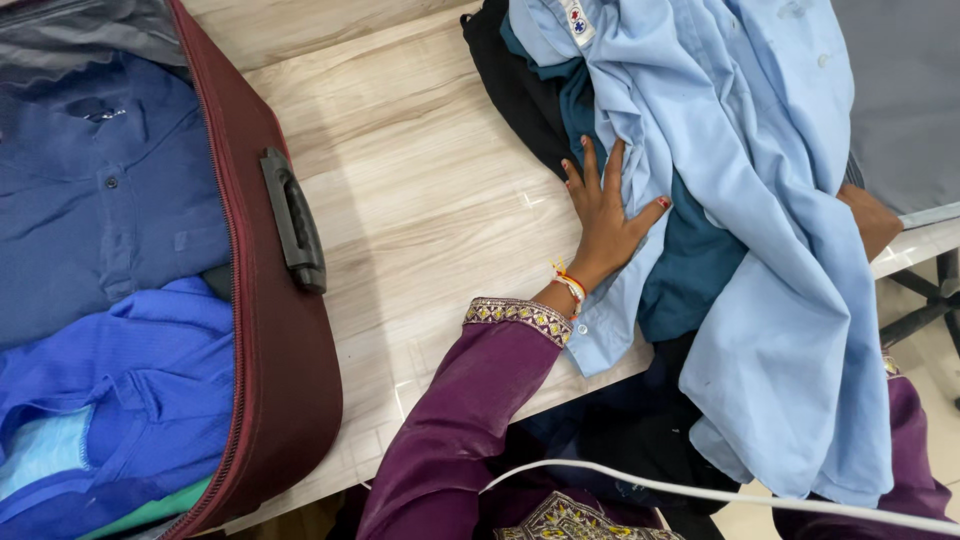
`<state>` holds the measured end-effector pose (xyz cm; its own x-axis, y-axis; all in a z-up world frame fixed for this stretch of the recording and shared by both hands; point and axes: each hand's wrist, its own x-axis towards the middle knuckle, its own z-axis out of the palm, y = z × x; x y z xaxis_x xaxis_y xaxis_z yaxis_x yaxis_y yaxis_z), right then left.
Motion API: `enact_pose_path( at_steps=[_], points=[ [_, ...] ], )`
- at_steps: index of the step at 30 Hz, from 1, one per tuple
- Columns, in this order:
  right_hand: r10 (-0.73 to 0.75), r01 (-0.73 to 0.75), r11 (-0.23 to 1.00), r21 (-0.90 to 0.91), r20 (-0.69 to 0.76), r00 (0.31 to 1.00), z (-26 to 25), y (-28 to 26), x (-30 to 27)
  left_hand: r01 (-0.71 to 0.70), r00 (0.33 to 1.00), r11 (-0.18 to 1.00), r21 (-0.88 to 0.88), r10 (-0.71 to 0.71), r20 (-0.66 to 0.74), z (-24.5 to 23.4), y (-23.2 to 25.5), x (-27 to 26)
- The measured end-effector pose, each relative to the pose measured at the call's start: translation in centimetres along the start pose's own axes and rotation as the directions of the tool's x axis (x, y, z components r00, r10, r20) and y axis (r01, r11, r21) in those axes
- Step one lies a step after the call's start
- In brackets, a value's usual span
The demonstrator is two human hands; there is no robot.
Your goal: The person folds several shirts and placing them one by one into an open suitcase.
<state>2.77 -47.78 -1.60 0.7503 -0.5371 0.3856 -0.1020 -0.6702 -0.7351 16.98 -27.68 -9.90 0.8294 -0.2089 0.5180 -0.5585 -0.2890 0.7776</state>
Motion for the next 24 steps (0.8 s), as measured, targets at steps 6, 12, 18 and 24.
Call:
enact_pose_path(
  at_steps=[6, 12, 18, 24],
  points=[
    [0.034, -0.036, 0.999, 0.030, 0.049, 0.998, -0.3, 0.1, 0.4, 0.059, 0.995, 0.986, -0.153, -0.070, -0.066, -0.5, 1.2, -0.9],
    [0.089, -0.098, 0.992, 0.085, 0.108, 0.990, -1.9, 1.3, 1.1, 0.200, 0.978, 0.937, -0.287, -0.175, 0.111, -4.2, 6.8, -9.5],
    [-0.085, 0.053, 0.990, 0.132, 0.244, 0.966, -5.0, -1.2, 1.5, 0.341, 0.912, 0.909, -0.240, -0.258, 0.320, -8.7, 11.7, -14.2],
    [-0.131, 0.451, 0.701, -0.553, 0.522, 0.843, -6.2, -7.2, -4.2, 0.229, 0.930, 0.885, -0.405, -0.075, 0.360, -7.8, 15.9, -16.5]
  ],
)
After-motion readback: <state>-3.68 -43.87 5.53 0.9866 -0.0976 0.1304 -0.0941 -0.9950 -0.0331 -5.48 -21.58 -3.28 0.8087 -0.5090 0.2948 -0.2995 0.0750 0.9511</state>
